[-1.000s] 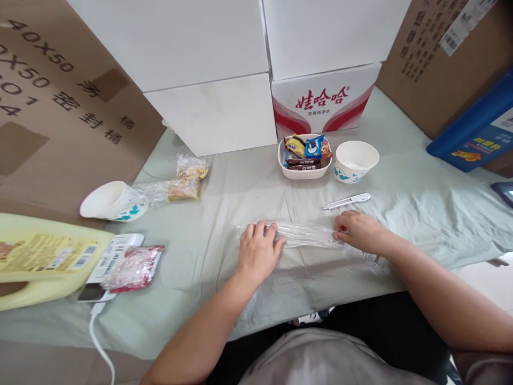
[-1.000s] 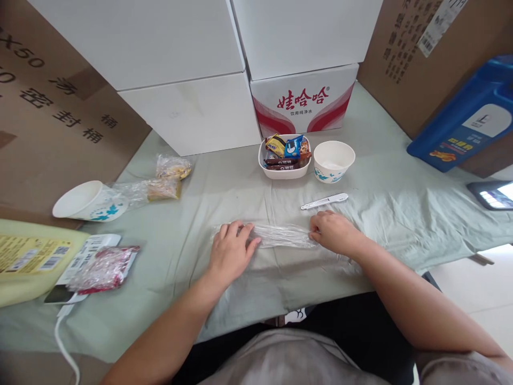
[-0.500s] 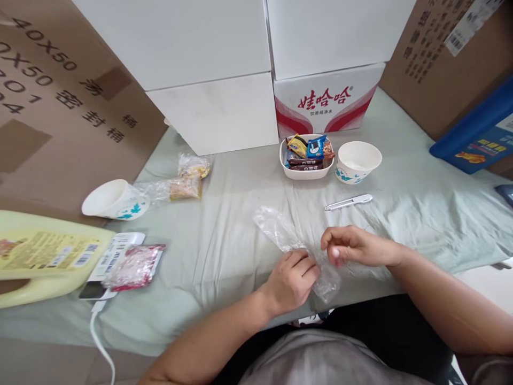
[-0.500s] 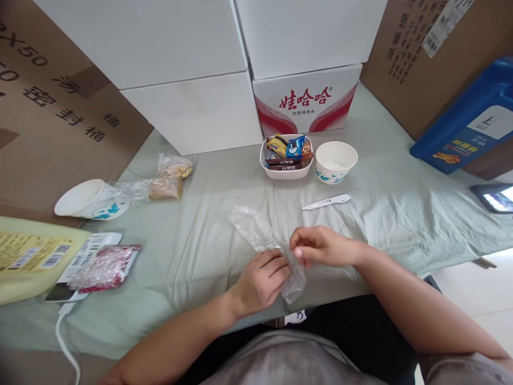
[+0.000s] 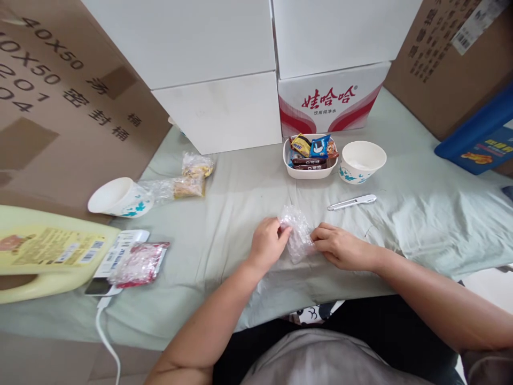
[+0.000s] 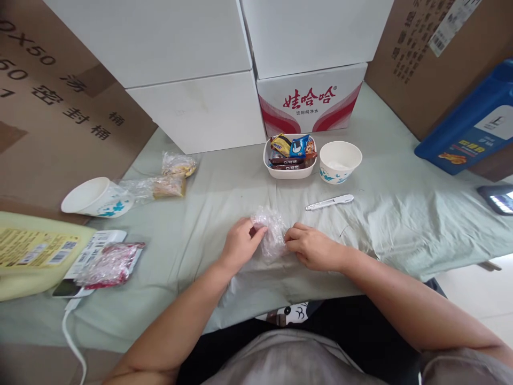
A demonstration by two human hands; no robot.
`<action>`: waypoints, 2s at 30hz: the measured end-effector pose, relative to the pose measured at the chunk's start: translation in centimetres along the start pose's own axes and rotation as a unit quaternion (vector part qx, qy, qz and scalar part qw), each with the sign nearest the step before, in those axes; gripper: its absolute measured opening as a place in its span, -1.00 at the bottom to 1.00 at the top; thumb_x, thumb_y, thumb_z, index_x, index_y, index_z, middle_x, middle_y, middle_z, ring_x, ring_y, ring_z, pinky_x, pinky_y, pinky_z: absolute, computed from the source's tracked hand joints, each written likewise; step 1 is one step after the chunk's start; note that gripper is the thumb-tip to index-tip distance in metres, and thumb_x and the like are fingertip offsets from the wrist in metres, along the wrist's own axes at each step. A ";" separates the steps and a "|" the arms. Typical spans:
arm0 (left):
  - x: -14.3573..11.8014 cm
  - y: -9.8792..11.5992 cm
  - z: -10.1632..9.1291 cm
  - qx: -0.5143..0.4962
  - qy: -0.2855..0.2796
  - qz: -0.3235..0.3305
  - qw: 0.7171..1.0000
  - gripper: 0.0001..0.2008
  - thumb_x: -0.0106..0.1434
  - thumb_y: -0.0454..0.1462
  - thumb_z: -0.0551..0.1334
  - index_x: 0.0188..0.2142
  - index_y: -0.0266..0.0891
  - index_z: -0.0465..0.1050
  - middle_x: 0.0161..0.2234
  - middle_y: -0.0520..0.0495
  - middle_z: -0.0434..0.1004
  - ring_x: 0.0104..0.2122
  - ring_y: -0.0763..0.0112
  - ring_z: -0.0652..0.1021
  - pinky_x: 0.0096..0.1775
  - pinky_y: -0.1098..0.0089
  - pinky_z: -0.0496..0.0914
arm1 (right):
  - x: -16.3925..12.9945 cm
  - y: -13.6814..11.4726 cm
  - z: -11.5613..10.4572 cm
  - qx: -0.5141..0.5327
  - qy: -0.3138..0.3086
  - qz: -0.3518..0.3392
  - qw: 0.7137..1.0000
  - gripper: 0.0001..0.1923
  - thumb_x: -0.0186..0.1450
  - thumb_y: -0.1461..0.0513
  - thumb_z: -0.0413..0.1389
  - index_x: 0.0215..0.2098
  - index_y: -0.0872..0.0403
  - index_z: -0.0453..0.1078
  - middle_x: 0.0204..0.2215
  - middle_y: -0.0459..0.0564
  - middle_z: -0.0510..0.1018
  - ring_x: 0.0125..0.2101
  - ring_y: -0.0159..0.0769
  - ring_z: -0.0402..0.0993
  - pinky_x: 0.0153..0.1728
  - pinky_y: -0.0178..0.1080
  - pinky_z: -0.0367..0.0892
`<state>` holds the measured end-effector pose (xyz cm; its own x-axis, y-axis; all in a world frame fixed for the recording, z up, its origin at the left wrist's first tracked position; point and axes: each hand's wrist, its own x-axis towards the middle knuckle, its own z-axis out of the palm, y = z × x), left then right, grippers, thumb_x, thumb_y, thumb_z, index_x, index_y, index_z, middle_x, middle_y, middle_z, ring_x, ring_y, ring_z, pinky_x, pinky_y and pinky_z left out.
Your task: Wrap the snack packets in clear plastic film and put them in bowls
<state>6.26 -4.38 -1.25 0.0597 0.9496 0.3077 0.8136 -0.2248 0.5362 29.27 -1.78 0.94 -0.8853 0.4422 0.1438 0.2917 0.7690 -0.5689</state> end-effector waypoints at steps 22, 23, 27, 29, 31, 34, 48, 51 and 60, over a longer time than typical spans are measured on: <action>0.1 -0.6 2.2 0.087 0.033 0.057 0.994 -0.56 0.22 -0.20 0.32 0.07 -0.18 0.31 -0.06 -0.18 0.38 -0.06 0.13 0.45 -0.04 0.16 0.41 | -0.7 -2.0 -0.8 -0.158 0.086 -0.076 0.981 -0.60 0.33 0.23 0.07 0.13 0.12 0.30 0.06 0.19 0.43 0.15 -0.01 0.22 0.09 0.06 0.23; 0.1 -0.8 2.1 0.079 0.036 0.053 0.995 -0.54 0.22 -0.21 0.31 0.09 -0.19 0.29 -0.05 -0.18 0.38 -0.04 0.11 0.45 -0.02 0.14 0.41 | -0.6 -2.0 -0.3 -0.163 0.055 -0.084 0.982 -0.56 0.33 0.21 0.09 0.16 0.13 0.28 0.06 0.19 0.44 0.14 -0.01 0.23 0.09 0.06 0.24; 0.4 -1.4 0.9 0.052 0.107 0.030 0.992 -0.60 0.26 -0.33 0.22 0.09 -0.26 0.26 -0.07 -0.22 0.40 -0.07 0.15 0.47 -0.05 0.15 0.42 | 0.0 -1.7 1.3 -0.169 -0.029 -0.048 0.984 -0.64 0.32 0.26 0.11 0.07 0.16 0.37 -0.08 0.15 0.51 -0.07 -0.09 0.37 -0.08 -0.06 0.34; 0.4 -1.4 0.1 0.058 0.164 0.052 0.983 -0.70 0.27 -0.39 0.15 0.01 -0.28 0.32 -0.11 -0.24 0.41 -0.10 0.17 0.48 -0.06 0.16 0.42 | 0.1 -1.4 1.7 -0.168 -0.033 -0.035 0.985 -0.67 0.32 0.24 0.12 0.04 0.15 0.39 -0.10 0.14 0.51 -0.09 -0.10 0.35 -0.11 -0.08 0.33; 0.3 -1.1 -0.3 0.054 0.157 0.138 0.976 -0.77 0.29 -0.41 0.11 -0.07 -0.24 0.39 -0.15 -0.20 0.45 -0.11 0.21 0.47 -0.05 0.18 0.41 | 0.1 -1.3 1.7 -0.166 -0.025 -0.035 0.985 -0.68 0.34 0.19 0.11 0.03 0.14 0.39 -0.11 0.13 0.50 -0.10 -0.10 0.34 -0.12 -0.09 0.32; 0.1 -0.5 -0.1 0.050 0.033 0.248 0.967 -0.77 0.33 -0.36 0.09 -0.09 -0.19 0.45 -0.10 -0.15 0.52 -0.05 0.20 0.46 0.01 0.17 0.38 | 0.1 -1.3 1.8 -0.176 -0.010 -0.044 0.983 -0.73 0.39 0.19 0.05 -0.02 0.14 0.42 -0.17 0.10 0.51 -0.15 -0.13 0.33 -0.16 -0.12 0.29; -0.1 -0.4 0.3 -0.062 -0.100 0.280 0.953 -0.54 0.33 -0.35 0.06 0.22 -0.21 0.14 0.12 -0.25 0.41 0.13 0.21 0.43 0.10 0.10 0.34 | 0.4 -1.7 0.2 -0.003 0.065 0.027 0.998 -0.78 0.42 0.27 -0.09 -0.13 0.09 0.39 -0.31 0.02 0.56 -0.38 -0.34 0.46 -0.37 -0.31 0.27; -0.2 -0.6 0.5 -0.067 -0.088 0.263 0.958 -0.39 0.27 -0.47 0.01 0.29 -0.18 -0.03 0.13 -0.25 0.37 0.17 0.20 0.38 0.12 0.07 0.35 | 1.3 -0.2 0.6 -0.054 0.118 0.133 0.983 -0.77 0.43 0.22 -0.10 -0.11 0.07 0.38 -0.30 0.02 0.60 -0.40 -0.31 0.50 -0.39 -0.30 0.25; -0.2 -0.2 0.7 -0.053 -0.087 0.243 0.965 -0.69 0.34 -0.38 0.04 0.05 -0.23 0.35 0.05 -0.24 0.38 0.04 0.20 0.44 0.06 0.13 0.41 | 3.3 1.2 2.2 -0.247 0.078 0.261 0.930 -0.63 0.46 0.09 -0.13 -0.20 0.12 0.42 -0.36 0.07 0.57 -0.49 -0.27 0.44 -0.53 -0.25 0.02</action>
<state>6.50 -4.39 -1.98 0.5227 0.7467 0.4114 0.6024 -0.6650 0.4415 25.92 -0.42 -1.03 -0.5243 0.8468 0.0896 0.8319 0.5318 -0.1585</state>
